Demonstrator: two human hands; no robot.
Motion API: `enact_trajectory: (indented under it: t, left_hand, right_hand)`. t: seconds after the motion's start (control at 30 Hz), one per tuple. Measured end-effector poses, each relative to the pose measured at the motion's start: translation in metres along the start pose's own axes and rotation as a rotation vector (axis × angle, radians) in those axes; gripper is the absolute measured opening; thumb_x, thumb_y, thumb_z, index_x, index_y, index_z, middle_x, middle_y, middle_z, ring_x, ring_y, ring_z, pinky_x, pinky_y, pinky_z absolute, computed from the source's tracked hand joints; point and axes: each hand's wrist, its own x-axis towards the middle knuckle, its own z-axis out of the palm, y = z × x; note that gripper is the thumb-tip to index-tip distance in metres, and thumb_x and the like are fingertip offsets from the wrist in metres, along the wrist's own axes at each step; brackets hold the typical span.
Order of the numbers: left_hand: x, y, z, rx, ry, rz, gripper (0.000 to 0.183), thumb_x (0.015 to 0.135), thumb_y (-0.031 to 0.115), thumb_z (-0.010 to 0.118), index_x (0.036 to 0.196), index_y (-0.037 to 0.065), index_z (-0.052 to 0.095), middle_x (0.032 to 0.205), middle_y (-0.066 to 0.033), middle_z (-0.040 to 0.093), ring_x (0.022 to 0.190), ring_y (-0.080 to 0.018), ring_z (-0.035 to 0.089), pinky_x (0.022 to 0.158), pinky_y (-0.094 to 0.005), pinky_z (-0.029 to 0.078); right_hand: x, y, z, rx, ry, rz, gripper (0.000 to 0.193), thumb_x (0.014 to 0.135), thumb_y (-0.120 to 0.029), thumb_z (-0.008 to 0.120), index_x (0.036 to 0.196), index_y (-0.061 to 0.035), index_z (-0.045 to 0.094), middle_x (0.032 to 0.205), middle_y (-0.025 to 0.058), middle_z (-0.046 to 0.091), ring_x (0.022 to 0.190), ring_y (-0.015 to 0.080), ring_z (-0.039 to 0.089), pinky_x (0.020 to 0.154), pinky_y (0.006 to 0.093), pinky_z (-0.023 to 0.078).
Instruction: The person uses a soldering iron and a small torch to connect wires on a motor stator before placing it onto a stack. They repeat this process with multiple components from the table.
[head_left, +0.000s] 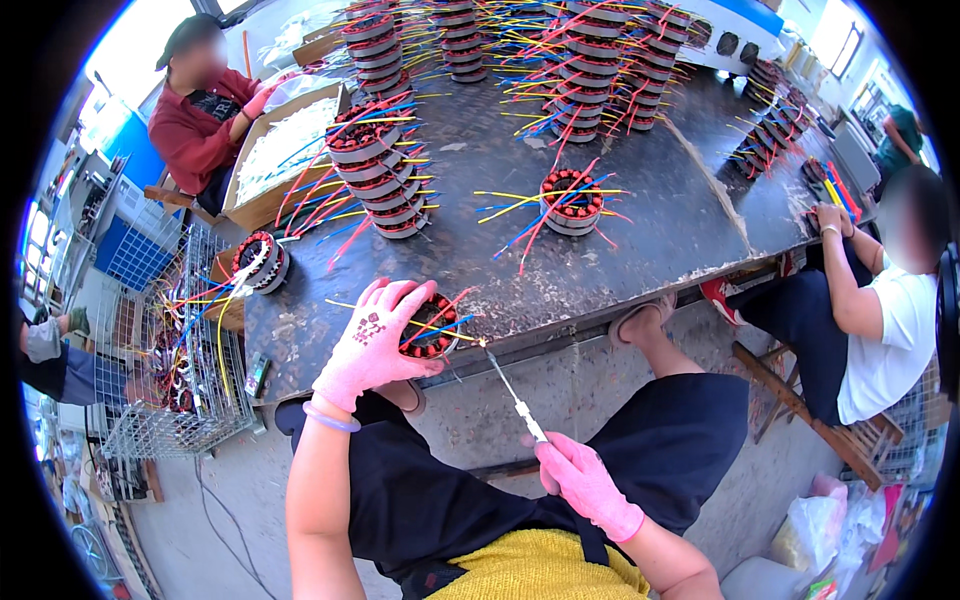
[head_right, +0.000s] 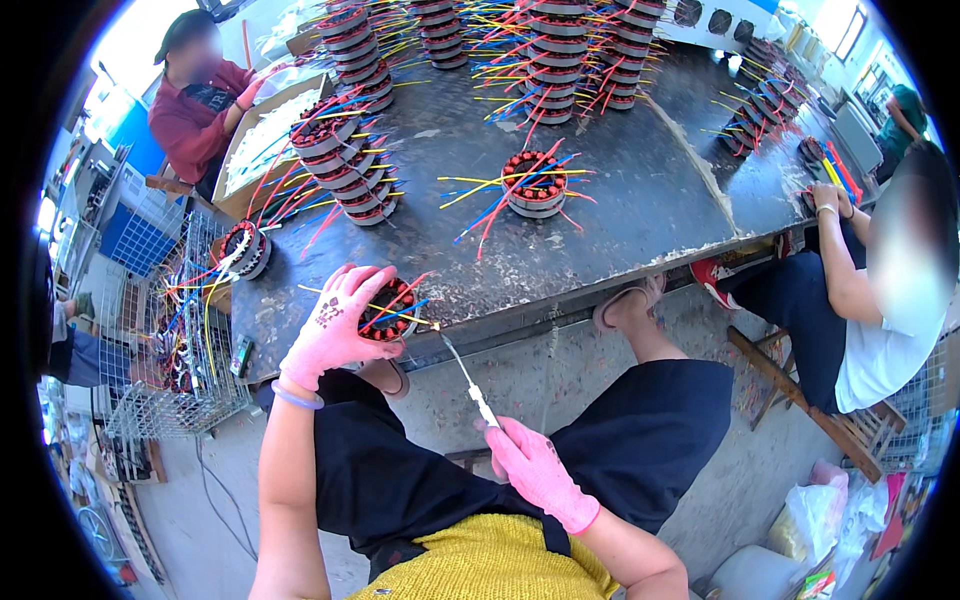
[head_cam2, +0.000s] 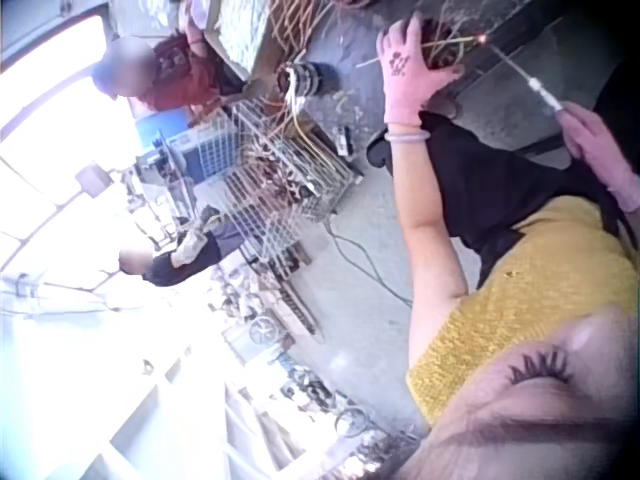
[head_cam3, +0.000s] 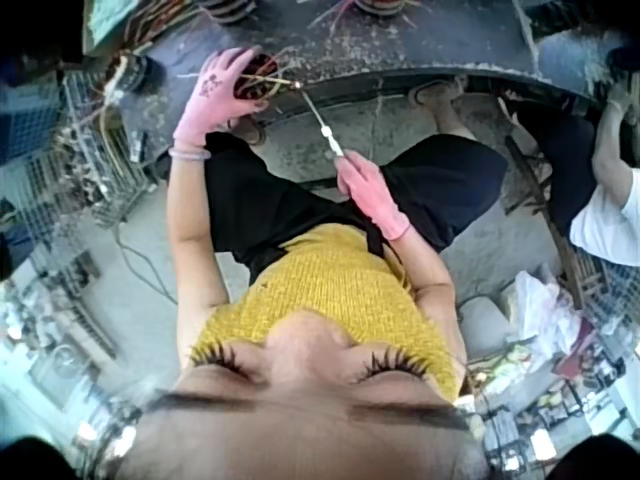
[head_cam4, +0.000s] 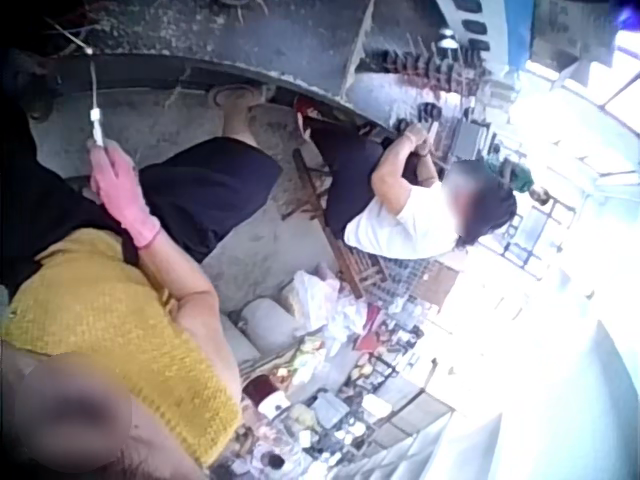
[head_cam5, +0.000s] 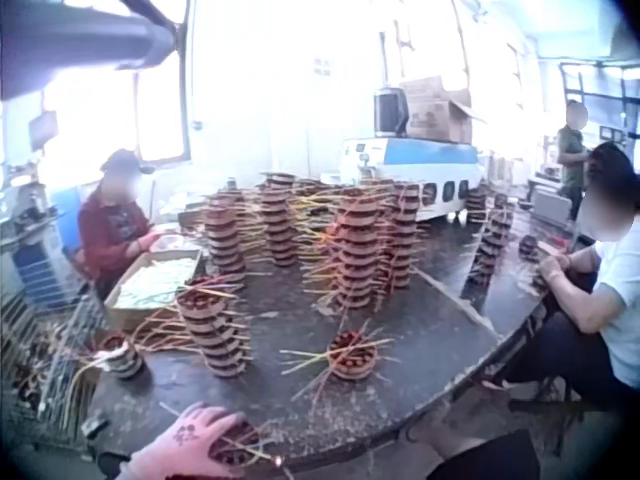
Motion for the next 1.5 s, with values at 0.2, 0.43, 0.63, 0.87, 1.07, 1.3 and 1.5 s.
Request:
enact_trajectory:
  t: [0.2, 0.43, 0.63, 0.87, 1.07, 1.3, 1.5]
  left_hand:
    - [-0.0017, 0.0, 0.0006, 0.014, -0.007, -0.022, 0.098, 0.057, 0.032, 0.089, 0.143, 0.01, 0.048, 0.136, -0.0155, 0.051, 0.132, -0.0426, 0.042, 0.115, -0.0508, 0.032]
    - [-0.0014, -0.0022, 0.0026, 0.014, -0.001, -0.022, 0.097, 0.056, 0.03, 0.089, 0.141, 0.008, 0.049, 0.136, -0.0167, 0.051, 0.131, -0.041, 0.043, 0.113, -0.0498, 0.034]
    - [-0.0009, -0.0007, 0.0025, 0.045, 0.022, -0.001, 0.096, 0.056, 0.029, 0.089, 0.14, 0.006, 0.05, 0.134, -0.0164, 0.052, 0.128, -0.0391, 0.046, 0.112, -0.0486, 0.035]
    - [0.0002, 0.0014, 0.0005, 0.037, 0.016, 0.002, 0.094, 0.057, 0.029, 0.087, 0.14, 0.006, 0.05, 0.133, -0.0167, 0.052, 0.127, -0.0385, 0.047, 0.112, -0.0478, 0.035]
    - [0.0002, -0.0005, 0.0025, 0.041, 0.02, 0.004, 0.092, 0.058, 0.029, 0.086, 0.14, 0.005, 0.05, 0.133, -0.0169, 0.052, 0.126, -0.0383, 0.047, 0.112, -0.0475, 0.035]
    - [0.0006, 0.0011, 0.0017, 0.047, 0.014, -0.01, 0.094, 0.057, 0.029, 0.087, 0.14, 0.005, 0.05, 0.132, -0.0166, 0.053, 0.126, -0.0384, 0.048, 0.111, -0.0473, 0.036]
    - [0.0009, 0.0012, 0.0017, 0.032, 0.014, 0.0, 0.095, 0.057, 0.029, 0.088, 0.14, 0.005, 0.05, 0.133, -0.0167, 0.053, 0.126, -0.0387, 0.047, 0.111, -0.0474, 0.036]
  right_hand:
    - [-0.0001, 0.0038, 0.0008, 0.073, 0.003, 0.03, 0.034, 0.104, -0.024, 0.049, 0.126, 0.0001, 0.061, 0.072, -0.0022, 0.05, 0.063, 0.0064, 0.046, 0.059, 0.0249, 0.04]
    - [-0.0007, -0.0041, 0.0026, 0.025, 0.002, 0.038, 0.033, 0.105, -0.023, 0.05, 0.126, -0.0008, 0.062, 0.073, -0.0042, 0.048, 0.062, 0.0057, 0.045, 0.058, 0.0241, 0.039]
    - [-0.0011, -0.0001, 0.0043, 0.183, 0.0, 0.062, 0.036, 0.104, -0.024, 0.052, 0.129, 0.0004, 0.06, 0.073, -0.0067, 0.044, 0.063, 0.0045, 0.04, 0.056, 0.0215, 0.032]
    - [0.0002, 0.0028, 0.0013, 0.051, -0.003, 0.004, 0.034, 0.104, -0.023, 0.05, 0.126, -0.0007, 0.061, 0.071, -0.0015, 0.048, 0.061, 0.0067, 0.045, 0.057, 0.0252, 0.039]
    - [0.0008, 0.0031, 0.0014, 0.042, 0.004, 0.008, 0.032, 0.104, -0.024, 0.049, 0.123, -0.0009, 0.062, 0.069, 0.0004, 0.048, 0.06, 0.0074, 0.046, 0.057, 0.0269, 0.041]
    - [0.0006, -0.0005, 0.0029, 0.065, 0.011, 0.035, 0.034, 0.105, -0.025, 0.049, 0.124, -0.001, 0.062, 0.07, -0.0024, 0.048, 0.061, 0.0059, 0.044, 0.056, 0.0256, 0.039]
    - [0.0011, 0.0017, 0.0022, 0.075, 0.002, 0.028, 0.034, 0.105, -0.026, 0.049, 0.124, -0.0007, 0.062, 0.069, -0.0028, 0.048, 0.06, 0.0057, 0.044, 0.056, 0.0252, 0.038]
